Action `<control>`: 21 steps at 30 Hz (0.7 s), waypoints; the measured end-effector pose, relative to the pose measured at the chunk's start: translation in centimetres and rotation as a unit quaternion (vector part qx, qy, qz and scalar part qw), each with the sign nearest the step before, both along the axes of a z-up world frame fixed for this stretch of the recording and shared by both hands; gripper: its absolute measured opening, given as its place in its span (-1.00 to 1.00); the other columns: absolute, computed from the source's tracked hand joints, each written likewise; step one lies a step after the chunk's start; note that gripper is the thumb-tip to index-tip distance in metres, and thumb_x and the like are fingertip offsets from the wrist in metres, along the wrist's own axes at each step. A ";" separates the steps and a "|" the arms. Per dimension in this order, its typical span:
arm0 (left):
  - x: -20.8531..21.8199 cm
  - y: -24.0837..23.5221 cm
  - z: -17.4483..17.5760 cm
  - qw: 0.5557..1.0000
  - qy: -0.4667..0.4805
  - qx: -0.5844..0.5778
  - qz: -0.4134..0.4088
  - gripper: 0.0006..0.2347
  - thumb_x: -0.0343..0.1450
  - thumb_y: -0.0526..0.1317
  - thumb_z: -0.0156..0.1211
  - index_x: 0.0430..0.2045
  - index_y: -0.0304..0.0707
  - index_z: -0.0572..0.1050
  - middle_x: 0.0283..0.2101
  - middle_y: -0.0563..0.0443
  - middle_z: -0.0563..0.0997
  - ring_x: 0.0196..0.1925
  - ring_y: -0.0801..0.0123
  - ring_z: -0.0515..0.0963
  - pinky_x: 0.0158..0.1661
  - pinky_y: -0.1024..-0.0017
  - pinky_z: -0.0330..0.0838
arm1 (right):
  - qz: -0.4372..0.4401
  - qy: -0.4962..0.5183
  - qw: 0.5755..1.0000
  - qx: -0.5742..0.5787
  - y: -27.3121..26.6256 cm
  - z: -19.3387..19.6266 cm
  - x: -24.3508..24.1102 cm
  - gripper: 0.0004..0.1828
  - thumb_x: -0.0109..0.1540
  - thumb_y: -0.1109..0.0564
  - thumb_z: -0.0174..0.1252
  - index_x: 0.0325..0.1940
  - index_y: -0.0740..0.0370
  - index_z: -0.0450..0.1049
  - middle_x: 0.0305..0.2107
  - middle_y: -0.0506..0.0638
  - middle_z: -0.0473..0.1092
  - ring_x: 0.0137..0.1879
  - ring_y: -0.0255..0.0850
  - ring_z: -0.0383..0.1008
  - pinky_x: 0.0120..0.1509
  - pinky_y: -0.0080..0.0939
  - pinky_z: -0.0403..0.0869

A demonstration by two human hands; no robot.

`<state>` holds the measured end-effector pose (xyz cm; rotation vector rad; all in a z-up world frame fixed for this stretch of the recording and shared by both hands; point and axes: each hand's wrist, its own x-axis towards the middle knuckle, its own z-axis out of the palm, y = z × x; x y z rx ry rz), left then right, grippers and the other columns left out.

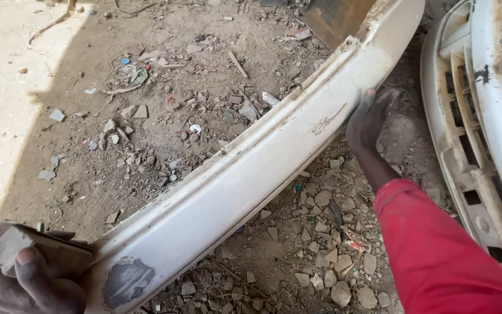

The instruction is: Sanding a car bumper with a sanding block to prepare it for repair

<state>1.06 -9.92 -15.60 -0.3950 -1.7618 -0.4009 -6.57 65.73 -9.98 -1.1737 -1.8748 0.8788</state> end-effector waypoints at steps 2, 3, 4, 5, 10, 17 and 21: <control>-2.7 5.9 7.7 0.999 0.014 -0.031 0.023 -0.75 0.84 -0.57 0.15 0.43 -0.69 0.38 0.40 -1.03 0.42 0.21 -1.00 0.57 0.08 -0.55 0.48 | 0.093 -0.245 0.784 0.563 -3.6 1.1 3.0 -0.50 0.76 -0.04 0.16 -0.12 0.37 0.62 0.75 0.49 -0.31 0.76 0.46 0.21 0.68 0.38 0.51; -1.3 7.9 10.1 0.999 0.012 -0.031 0.023 -0.75 0.84 -0.57 0.15 0.43 -0.69 0.38 0.40 -1.03 0.42 0.21 -1.00 0.57 0.08 -0.55 0.48 | 0.095 -0.247 0.783 0.563 -3.5 0.6 2.6 -0.50 0.76 -0.04 0.16 -0.12 0.37 0.62 0.75 0.49 -0.31 0.76 0.46 0.21 0.68 0.38 0.51; -0.5 10.2 12.5 0.982 -0.098 0.150 -0.065 -0.65 0.87 -0.25 0.04 0.44 -0.71 0.32 0.07 -0.76 0.48 -0.05 -0.55 0.60 -0.12 -0.20 0.48 | 0.149 -0.147 0.936 0.283 -3.2 0.2 2.6 -0.42 0.62 -0.26 -0.24 0.34 0.33 0.18 0.75 0.38 -0.32 0.82 0.27 -0.08 0.78 0.19 0.10; 0.4 12.3 14.9 0.911 -0.211 0.315 -0.158 -0.43 0.90 0.05 -0.12 0.45 -0.76 0.27 -0.25 -0.50 0.53 -0.31 -0.12 0.59 -0.33 0.13 0.44 | 0.189 -0.026 0.981 -0.028 -2.8 -0.1 2.5 0.04 0.47 -0.47 -0.65 0.81 0.32 -0.26 0.76 0.28 -0.34 0.87 0.09 -0.38 0.88 0.03 -0.31; -3.7 6.0 7.4 0.997 0.077 -0.024 0.012 -0.71 0.78 -0.59 0.17 0.42 -0.76 0.37 0.31 -1.05 0.43 0.17 -0.97 0.55 0.09 -0.53 0.52 | 0.181 0.005 0.967 0.179 -6.4 0.0 5.5 -0.11 0.57 -0.29 -0.35 0.82 0.23 -0.39 0.68 0.50 -0.15 0.68 0.45 0.23 0.65 0.36 0.44; -1.2 7.0 10.7 0.984 -0.103 0.101 -0.100 -0.59 0.86 -0.40 -0.03 0.52 -1.01 0.19 0.37 -1.09 0.35 0.38 -0.87 0.42 0.38 -0.42 0.34 | 0.108 0.023 0.993 0.042 -8.7 1.3 6.4 0.04 0.56 -0.49 -0.49 0.77 0.41 -0.45 0.71 0.49 -0.45 0.85 0.39 -0.36 0.90 0.27 -0.13; -1.7 6.2 7.8 0.998 -0.058 0.038 0.000 -0.71 0.86 -0.49 0.10 0.49 -0.81 0.36 0.50 -0.88 0.36 0.49 -0.80 0.41 0.41 -0.47 0.32 | 0.365 -0.032 0.812 0.455 -9.2 -0.1 8.6 -0.09 0.62 -0.35 -0.32 0.88 0.08 -0.46 0.78 0.31 -0.35 0.88 0.30 -0.11 0.93 0.34 0.09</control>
